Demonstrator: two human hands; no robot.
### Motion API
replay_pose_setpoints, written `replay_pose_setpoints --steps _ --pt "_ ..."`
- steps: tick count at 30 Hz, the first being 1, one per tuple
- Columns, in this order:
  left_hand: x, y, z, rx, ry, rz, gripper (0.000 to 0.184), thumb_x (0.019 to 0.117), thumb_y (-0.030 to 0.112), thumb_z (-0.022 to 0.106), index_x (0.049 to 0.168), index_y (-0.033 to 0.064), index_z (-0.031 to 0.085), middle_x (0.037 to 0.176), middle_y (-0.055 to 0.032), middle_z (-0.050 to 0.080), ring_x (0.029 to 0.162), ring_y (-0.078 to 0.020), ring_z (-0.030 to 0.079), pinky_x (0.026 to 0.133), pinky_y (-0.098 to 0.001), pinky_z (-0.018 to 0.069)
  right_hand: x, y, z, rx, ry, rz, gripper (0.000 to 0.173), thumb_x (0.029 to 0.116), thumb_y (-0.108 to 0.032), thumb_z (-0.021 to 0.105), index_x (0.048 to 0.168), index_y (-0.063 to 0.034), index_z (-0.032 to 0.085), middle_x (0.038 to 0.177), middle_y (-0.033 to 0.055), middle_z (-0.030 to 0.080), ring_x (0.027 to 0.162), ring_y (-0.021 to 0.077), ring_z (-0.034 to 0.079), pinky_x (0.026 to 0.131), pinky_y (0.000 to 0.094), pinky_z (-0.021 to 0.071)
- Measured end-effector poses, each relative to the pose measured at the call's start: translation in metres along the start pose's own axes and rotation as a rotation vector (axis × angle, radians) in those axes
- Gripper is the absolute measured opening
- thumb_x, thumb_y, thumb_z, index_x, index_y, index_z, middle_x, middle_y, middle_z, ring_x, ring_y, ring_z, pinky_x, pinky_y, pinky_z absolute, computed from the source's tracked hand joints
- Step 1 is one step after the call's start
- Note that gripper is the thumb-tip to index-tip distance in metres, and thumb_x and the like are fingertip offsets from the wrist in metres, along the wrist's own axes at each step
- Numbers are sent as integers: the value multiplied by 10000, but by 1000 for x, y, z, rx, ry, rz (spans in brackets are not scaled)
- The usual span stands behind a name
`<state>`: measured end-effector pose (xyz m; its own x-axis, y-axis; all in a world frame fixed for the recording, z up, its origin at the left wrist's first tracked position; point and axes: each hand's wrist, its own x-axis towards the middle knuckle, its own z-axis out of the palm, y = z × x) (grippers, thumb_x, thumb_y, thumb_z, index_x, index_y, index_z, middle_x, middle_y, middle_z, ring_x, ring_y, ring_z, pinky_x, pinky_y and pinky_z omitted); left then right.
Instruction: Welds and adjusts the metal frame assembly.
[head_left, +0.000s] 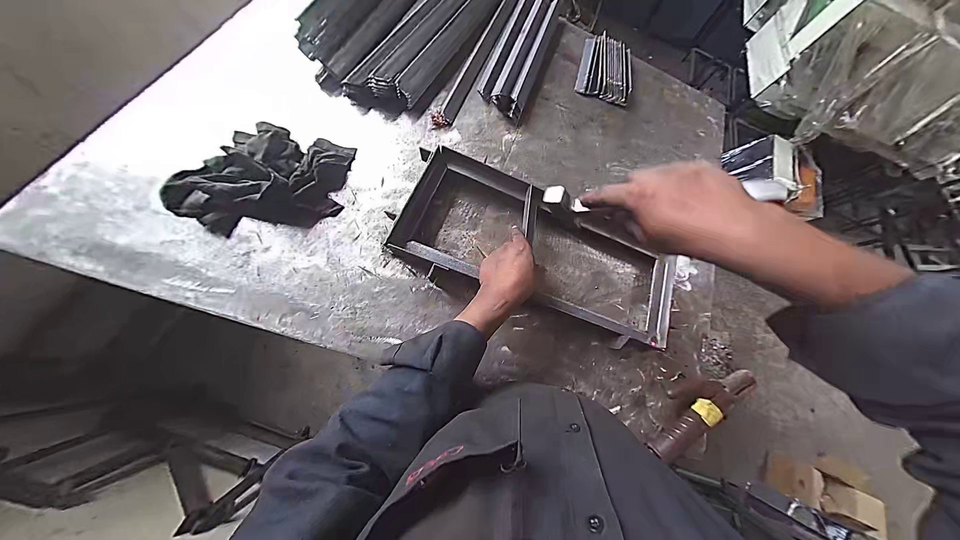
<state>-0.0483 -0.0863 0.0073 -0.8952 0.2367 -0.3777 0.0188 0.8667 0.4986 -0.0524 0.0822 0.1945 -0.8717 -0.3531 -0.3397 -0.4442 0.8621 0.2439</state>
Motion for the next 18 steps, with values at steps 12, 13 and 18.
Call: replay_pose_setpoints --steps 12,13,18 --pt "0 -3 -2 -18 -83 -14 608 941 318 671 1445 49 464 1064 -190 722 976 -399 723 762 -598 583 135 -58 -10 -271 -250 -98 192 998 -111 525 873 -30 647 850 206 639 836 432 663 569 588 480" --pt "0 -2 -2 -35 -88 -10 620 946 306 666 1465 46 449 1071 -193 721 980 -400 723 769 -597 584 139 -65 -12 -299 -302 -81 202 1011 -119 520 890 -28 654 869 209 644 855 431 663 581 585 483" --pt "1 -2 -9 -43 -136 -22 646 954 282 622 1520 61 402 1097 -183 725 1013 -394 718 793 -605 578 139 -36 5 -147 -139 -145 144 970 -158 594 1061 -164 706 898 147 691 868 407 684 625 618 510"
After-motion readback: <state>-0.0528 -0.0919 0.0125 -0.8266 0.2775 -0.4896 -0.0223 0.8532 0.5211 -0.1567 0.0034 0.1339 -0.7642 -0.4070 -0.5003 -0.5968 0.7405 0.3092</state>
